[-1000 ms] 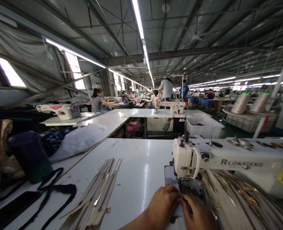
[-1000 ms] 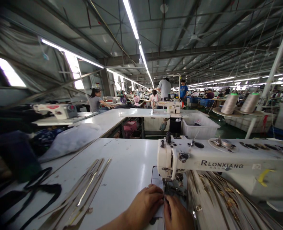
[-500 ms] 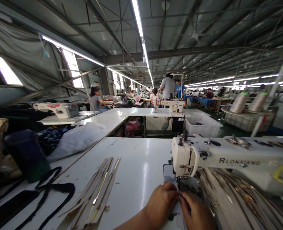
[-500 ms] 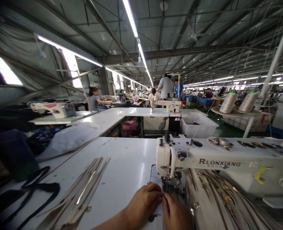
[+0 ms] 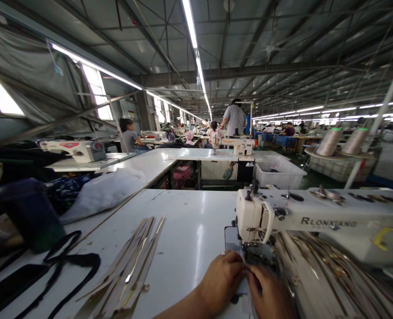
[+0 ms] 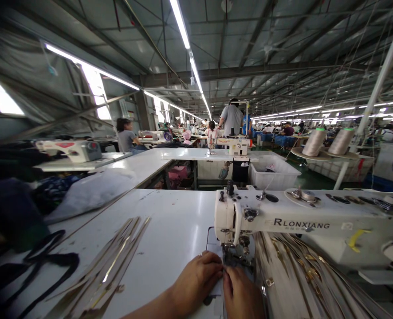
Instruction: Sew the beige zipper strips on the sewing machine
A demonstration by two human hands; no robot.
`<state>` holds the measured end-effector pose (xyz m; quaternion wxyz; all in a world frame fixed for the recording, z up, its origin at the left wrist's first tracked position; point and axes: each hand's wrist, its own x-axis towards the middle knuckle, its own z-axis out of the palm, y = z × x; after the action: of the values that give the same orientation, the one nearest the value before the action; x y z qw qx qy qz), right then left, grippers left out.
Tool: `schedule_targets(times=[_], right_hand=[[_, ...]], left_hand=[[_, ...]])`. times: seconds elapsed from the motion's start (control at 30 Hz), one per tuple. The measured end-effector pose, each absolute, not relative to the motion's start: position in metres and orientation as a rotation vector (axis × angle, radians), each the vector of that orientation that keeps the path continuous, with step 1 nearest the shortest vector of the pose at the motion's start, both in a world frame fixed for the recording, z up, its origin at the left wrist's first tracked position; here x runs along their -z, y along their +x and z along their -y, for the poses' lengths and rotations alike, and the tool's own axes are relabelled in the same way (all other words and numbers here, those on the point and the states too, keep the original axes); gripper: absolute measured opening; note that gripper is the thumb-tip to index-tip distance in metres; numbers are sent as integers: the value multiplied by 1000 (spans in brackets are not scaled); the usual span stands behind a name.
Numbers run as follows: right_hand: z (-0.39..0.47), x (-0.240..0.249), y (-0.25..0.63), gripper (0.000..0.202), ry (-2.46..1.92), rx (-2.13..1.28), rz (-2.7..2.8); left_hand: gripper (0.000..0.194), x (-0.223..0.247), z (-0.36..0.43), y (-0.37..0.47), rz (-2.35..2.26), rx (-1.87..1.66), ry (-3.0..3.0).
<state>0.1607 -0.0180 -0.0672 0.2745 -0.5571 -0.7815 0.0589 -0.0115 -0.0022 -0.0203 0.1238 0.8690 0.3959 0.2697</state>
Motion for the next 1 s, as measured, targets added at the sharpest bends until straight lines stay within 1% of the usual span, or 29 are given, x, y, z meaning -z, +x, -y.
schedule_targets(times=[0.2, 0.57, 0.83, 1.0], right_hand=[[19, 65, 159, 35, -1503, -167, 2044], [26, 39, 155, 32, -1646, -202, 2057], [26, 39, 155, 28, -1681, -163, 2077], [27, 40, 156, 30, -1662, -163, 2068]], left_hand=[[18, 20, 1, -11, -1161, -777, 2540], [18, 18, -4, -13, -1130, -750, 2525], [24, 14, -3, -10, -1117, -666, 2651], [24, 16, -5, -9, -1091, -679, 2631]])
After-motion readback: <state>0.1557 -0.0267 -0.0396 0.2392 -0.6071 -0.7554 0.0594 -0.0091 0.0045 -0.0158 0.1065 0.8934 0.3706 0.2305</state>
